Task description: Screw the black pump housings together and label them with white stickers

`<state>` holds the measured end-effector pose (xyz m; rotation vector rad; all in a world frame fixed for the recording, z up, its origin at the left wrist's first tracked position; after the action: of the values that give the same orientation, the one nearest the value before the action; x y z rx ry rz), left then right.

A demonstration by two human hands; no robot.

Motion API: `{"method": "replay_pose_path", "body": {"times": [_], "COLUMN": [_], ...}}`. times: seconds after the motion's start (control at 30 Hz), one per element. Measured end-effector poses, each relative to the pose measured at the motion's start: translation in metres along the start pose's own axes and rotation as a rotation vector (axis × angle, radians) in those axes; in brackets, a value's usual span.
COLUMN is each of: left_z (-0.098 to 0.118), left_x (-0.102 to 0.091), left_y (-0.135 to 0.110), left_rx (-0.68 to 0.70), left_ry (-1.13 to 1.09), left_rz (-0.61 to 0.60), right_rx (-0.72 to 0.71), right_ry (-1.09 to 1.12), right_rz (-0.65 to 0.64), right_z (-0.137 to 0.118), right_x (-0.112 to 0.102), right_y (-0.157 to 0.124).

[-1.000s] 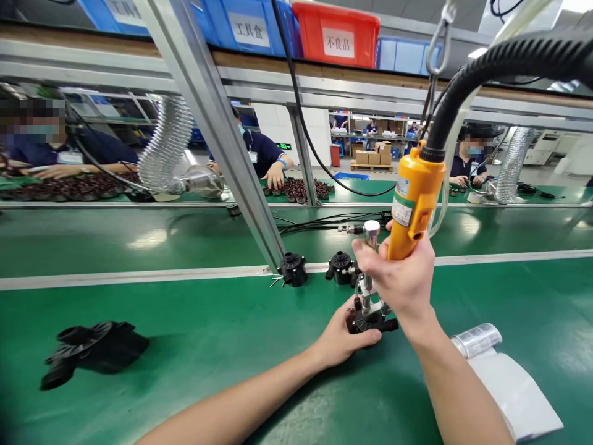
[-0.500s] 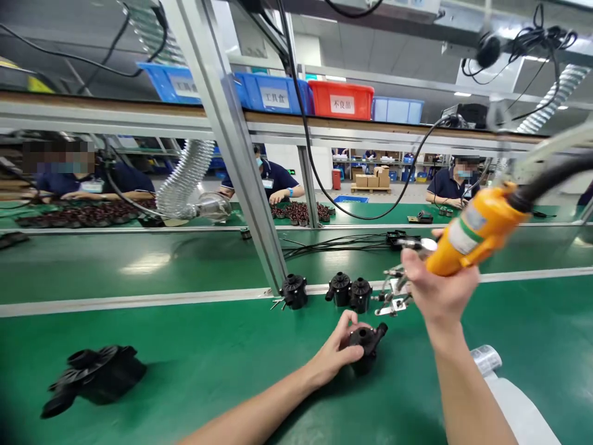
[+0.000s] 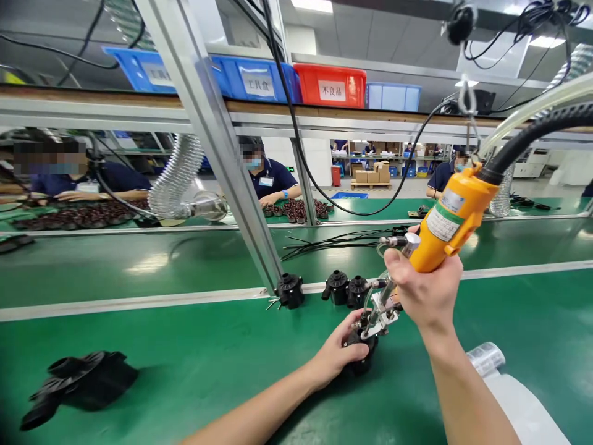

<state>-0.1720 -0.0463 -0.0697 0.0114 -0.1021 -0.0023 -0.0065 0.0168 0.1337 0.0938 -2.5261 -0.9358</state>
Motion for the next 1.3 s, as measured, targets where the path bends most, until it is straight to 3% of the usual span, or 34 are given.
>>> {"method": "replay_pose_path", "body": {"times": [0.23,0.4,0.57,0.9,1.0,1.07,1.13,1.23,1.3], "left_z": [0.003,0.006,0.008,0.000,0.006,0.005,0.000,-0.006,0.000], "left_x": [0.003,0.007,0.008,-0.001,-0.006,-0.011,-0.013,-0.014,-0.017], "left_y": [-0.001,0.001,-0.001,0.000,-0.010,-0.015,-0.012,0.001,0.008], "left_rx": [-0.038,-0.040,-0.041,-0.057,0.044,0.124,0.180,0.293,0.353], "left_ry": [-0.013,-0.034,-0.025,0.073,0.326,0.558,0.689,0.673,0.648], "left_rz": [0.038,0.020,0.034,0.090,0.246,0.417,0.503,0.562,0.561], "right_rx": [0.003,-0.015,0.055,0.156,0.149,0.106,0.060,0.060,0.105], "right_ry": [0.002,-0.044,-0.083,-0.024,-0.014,-0.003,0.030,0.094,0.107], "right_rz": [-0.009,-0.055,-0.088,-0.126,-0.112,-0.061,0.019,0.060,-0.004], "right_z": [-0.005,0.001,0.018,0.030,0.029,0.024,0.017,0.006,0.001], "right_x": [0.001,0.016,0.023,0.026,0.017,0.007,-0.005,-0.015,-0.014], "right_y": [-0.006,-0.013,-0.021,-0.029,-0.020,-0.012,-0.005,0.001,0.003]}}
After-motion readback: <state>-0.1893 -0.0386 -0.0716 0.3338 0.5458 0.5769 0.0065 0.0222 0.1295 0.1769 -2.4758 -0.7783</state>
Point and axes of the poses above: each hand's wrist, its own y-axis towards the middle knuckle, its own x-axis out of the palm, z = x × y, the point moved 3 cm from there along y, towards the middle knuckle, and after that the axes turned 8 degrees about y, right-handed, at the moved point
